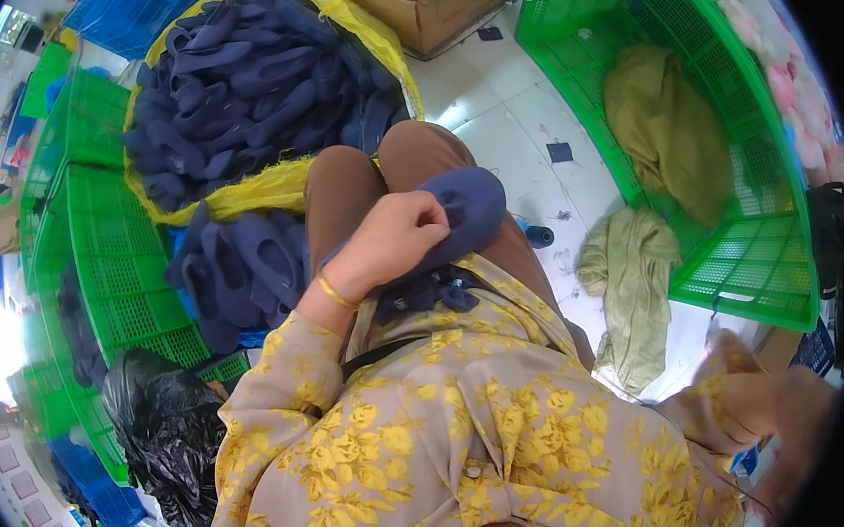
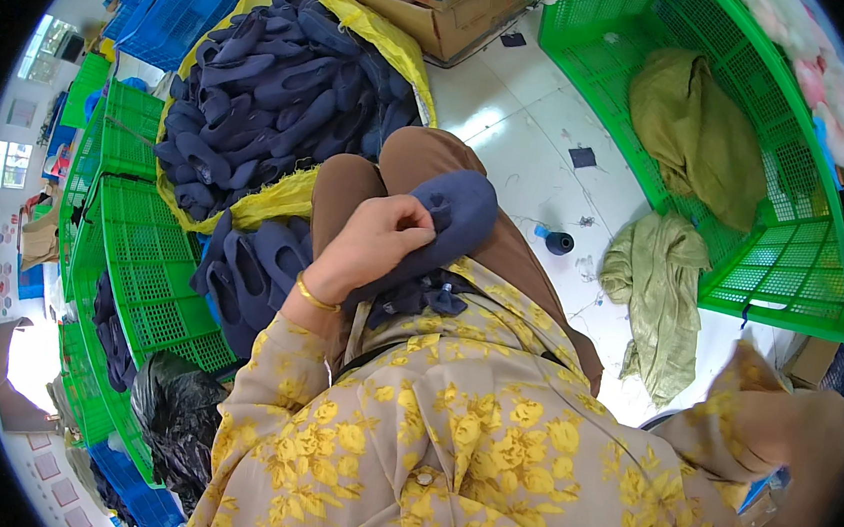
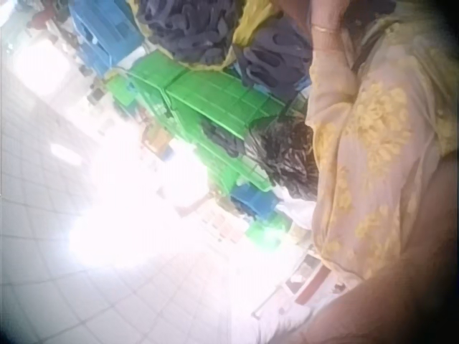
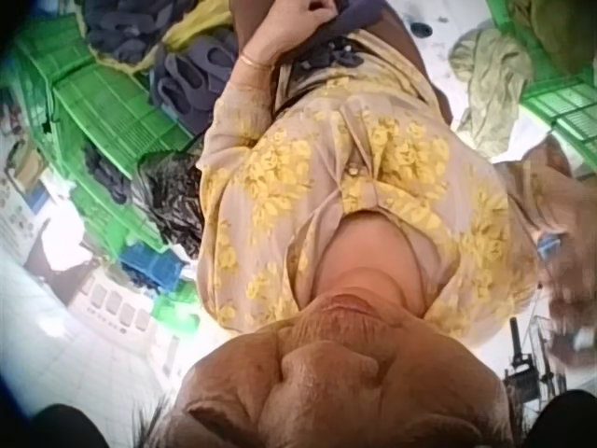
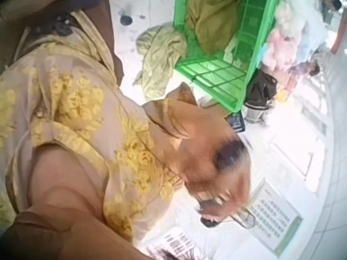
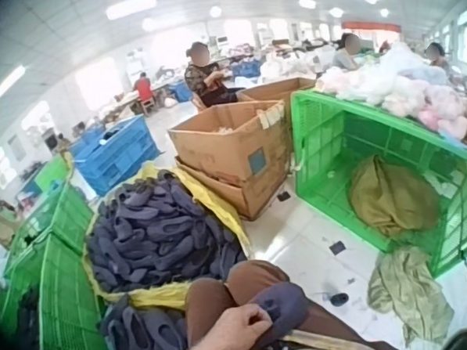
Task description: The person sits on the floor and uses a blue-handled tool to stitch the upper part of a dark blue slip-on shoe. They repeatedly insert the tool and pull the thread to secure the seam, handling the shoe with both hands throughout the process.
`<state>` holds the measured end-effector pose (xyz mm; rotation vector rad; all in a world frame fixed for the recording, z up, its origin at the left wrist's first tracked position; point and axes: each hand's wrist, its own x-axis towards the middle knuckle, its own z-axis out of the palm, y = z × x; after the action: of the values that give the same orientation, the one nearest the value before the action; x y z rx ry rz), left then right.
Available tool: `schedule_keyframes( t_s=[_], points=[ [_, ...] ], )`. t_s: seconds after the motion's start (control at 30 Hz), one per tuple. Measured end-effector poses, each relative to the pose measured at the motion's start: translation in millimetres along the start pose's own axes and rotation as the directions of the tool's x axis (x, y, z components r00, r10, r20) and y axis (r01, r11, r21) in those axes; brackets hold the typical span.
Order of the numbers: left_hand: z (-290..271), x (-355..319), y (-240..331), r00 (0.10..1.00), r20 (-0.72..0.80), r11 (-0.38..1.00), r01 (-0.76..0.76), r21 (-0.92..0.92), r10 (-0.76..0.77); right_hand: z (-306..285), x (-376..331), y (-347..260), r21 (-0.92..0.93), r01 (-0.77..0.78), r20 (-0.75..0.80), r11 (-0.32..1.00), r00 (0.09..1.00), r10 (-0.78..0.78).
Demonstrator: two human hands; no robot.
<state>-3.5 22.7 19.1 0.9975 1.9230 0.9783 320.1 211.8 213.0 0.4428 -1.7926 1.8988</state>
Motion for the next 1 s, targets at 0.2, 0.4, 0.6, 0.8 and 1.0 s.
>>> schedule_keyframes(
  t_s=[0.2,0.4,0.6,0.8,1.0],
  points=[
    [-10,-21,-8,0.988,0.111,0.937,0.138,-0.321,-0.108,32,40,185,-0.535,-0.369,-0.079,0.76,0.917,0.39],
    [-14,-27,-1,0.978,0.173,0.899,0.178,-0.399,-0.116,52,42,261,-0.745,-0.314,-0.063,0.589,0.912,0.406],
    [-12,-25,-7,0.986,0.147,0.793,0.146,-0.592,-0.072,38,43,266,-0.783,-0.264,0.037,0.564,0.884,0.466],
    [0,-17,-23,0.987,0.138,0.835,0.146,-0.53,-0.086,48,37,274,-0.747,-0.288,-0.092,0.599,0.938,0.335],
    [-5,-21,-22,0.97,0.129,0.637,0.233,-0.734,-0.206,29,41,277,0.379,-0.454,-0.509,0.806,0.625,0.591]
  ],
)
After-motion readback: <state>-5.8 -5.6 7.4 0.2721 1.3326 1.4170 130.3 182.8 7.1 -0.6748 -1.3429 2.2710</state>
